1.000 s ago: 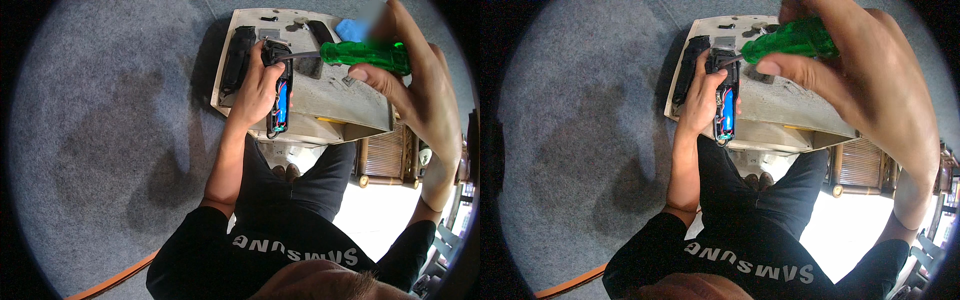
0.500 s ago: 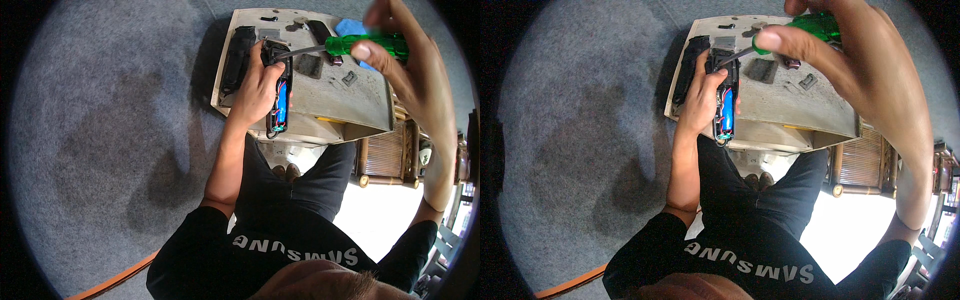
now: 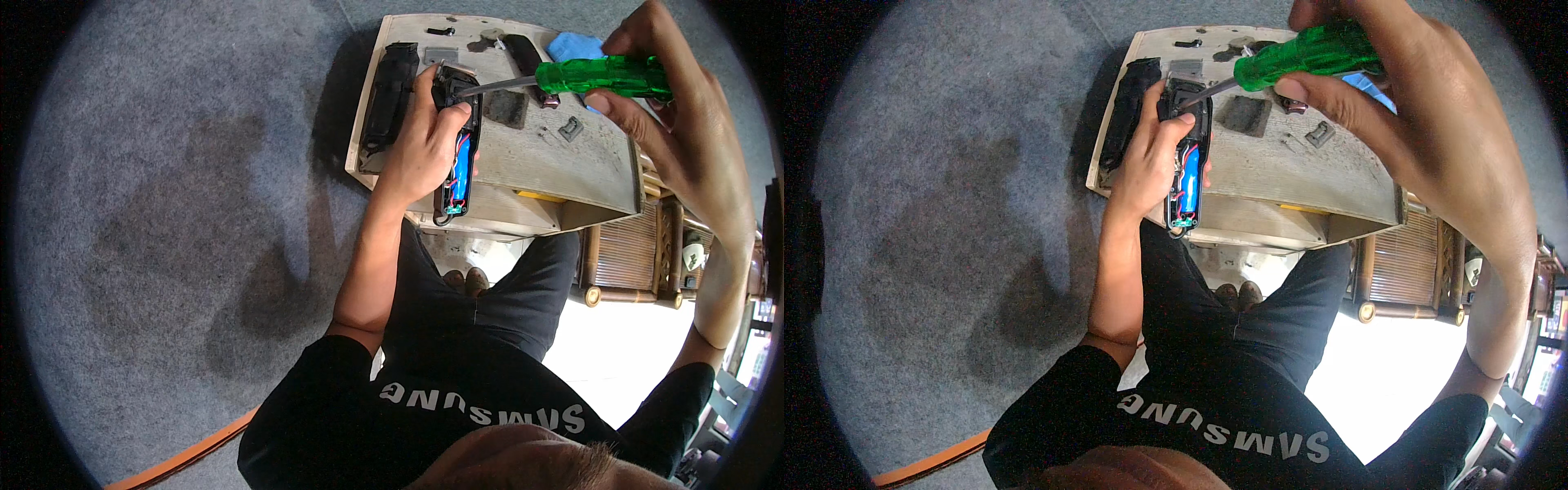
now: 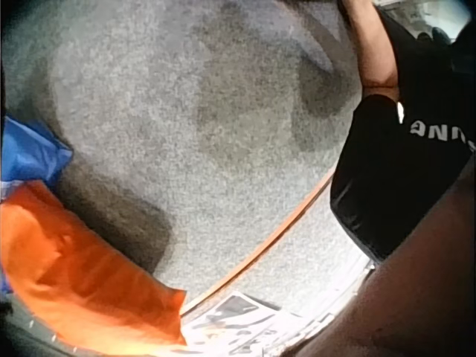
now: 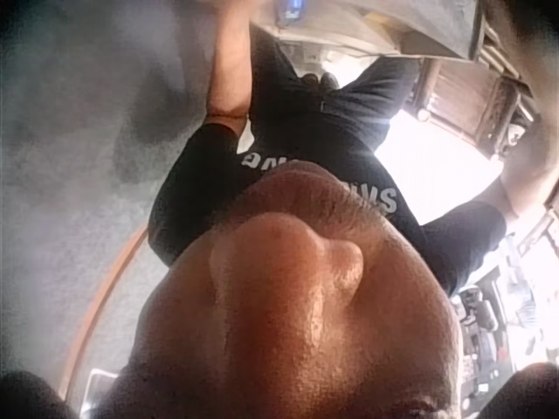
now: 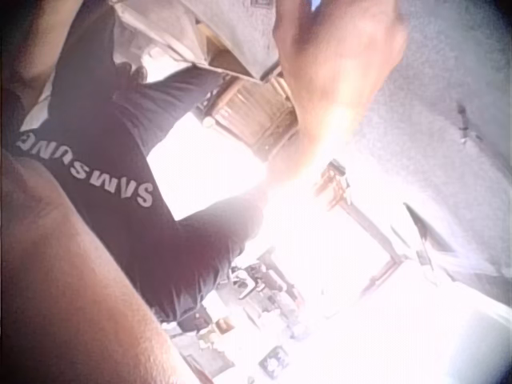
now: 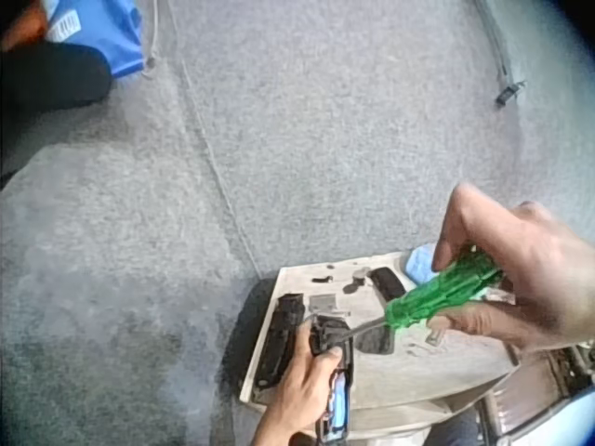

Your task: The person disassembles and attempts to repair a hair clipper by using a screwdriver to remove internal screws and components while holding the device open.

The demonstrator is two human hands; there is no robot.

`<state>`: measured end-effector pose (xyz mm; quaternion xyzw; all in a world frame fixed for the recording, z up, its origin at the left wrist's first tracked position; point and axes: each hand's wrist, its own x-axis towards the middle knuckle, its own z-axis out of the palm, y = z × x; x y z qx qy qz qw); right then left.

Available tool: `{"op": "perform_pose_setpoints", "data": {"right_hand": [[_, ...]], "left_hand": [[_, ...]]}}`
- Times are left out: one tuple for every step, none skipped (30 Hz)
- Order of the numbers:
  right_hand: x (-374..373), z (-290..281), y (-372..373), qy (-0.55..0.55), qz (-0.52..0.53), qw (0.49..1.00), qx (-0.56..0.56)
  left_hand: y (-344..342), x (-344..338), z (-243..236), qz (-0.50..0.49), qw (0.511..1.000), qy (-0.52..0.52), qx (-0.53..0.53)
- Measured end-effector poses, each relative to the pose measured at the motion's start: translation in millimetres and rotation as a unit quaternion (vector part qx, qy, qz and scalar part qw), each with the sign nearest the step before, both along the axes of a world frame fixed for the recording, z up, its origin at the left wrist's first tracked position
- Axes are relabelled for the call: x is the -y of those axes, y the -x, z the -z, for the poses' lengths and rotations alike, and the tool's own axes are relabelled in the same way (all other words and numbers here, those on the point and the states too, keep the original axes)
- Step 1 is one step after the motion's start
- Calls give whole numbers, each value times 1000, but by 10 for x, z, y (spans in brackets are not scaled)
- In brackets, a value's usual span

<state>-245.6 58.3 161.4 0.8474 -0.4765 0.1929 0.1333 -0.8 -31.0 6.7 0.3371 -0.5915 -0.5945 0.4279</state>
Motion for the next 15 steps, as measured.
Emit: {"op": "perform_pose_setpoints", "data": {"right_hand": [[-8,-2,-1,0,1,1000,-2],[-6,-3,-2,-1,2,1000,-1],[-8,-4,2,-2,2,1000,-1],[-6,-4,4,-1,2,1000,-2],[-8,-3,5,-1,2,1000,0],[-11,-4,4,-1,2,1000,-1],[-5,1,4,-2,2,1000,0],[-7,4,2,-2,1,1000,-1],[-3,3,-2,0,0,1000,-1],[-11,2,-2,-2,2,1000,0],[-15,-1,12,-2,3,1000,1],[-18,-4,12,-1,4,1000,-1],[-12,0,6,-2,2,1000,0],[-7,1,9,-3,3,1000,1],[3,1,11,-4,3,1000,3]], "left_hand": [[5,2,8,0,1000,8,2],[11,3,12,-1,1000,17,5],[9,2,3,1,1000,17,4],[-6,2,-16,11,1000,6,2],[-13,2,-28,21,1000,-4,1],[-10,5,-22,21,1000,-4,1],[-15,11,-3,21,1000,-3,-1],[-20,15,7,22,1000,-3,-4],[-24,17,4,21,1000,-2,-4],[-13,17,-1,23,1000,4,0],[-4,17,-6,26,1000,11,4],[1,17,-10,27,1000,11,4],[-6,15,-11,26,1000,7,3],[-10,13,-10,25,1000,4,2],[-9,9,-6,25,1000,4,2]]}}
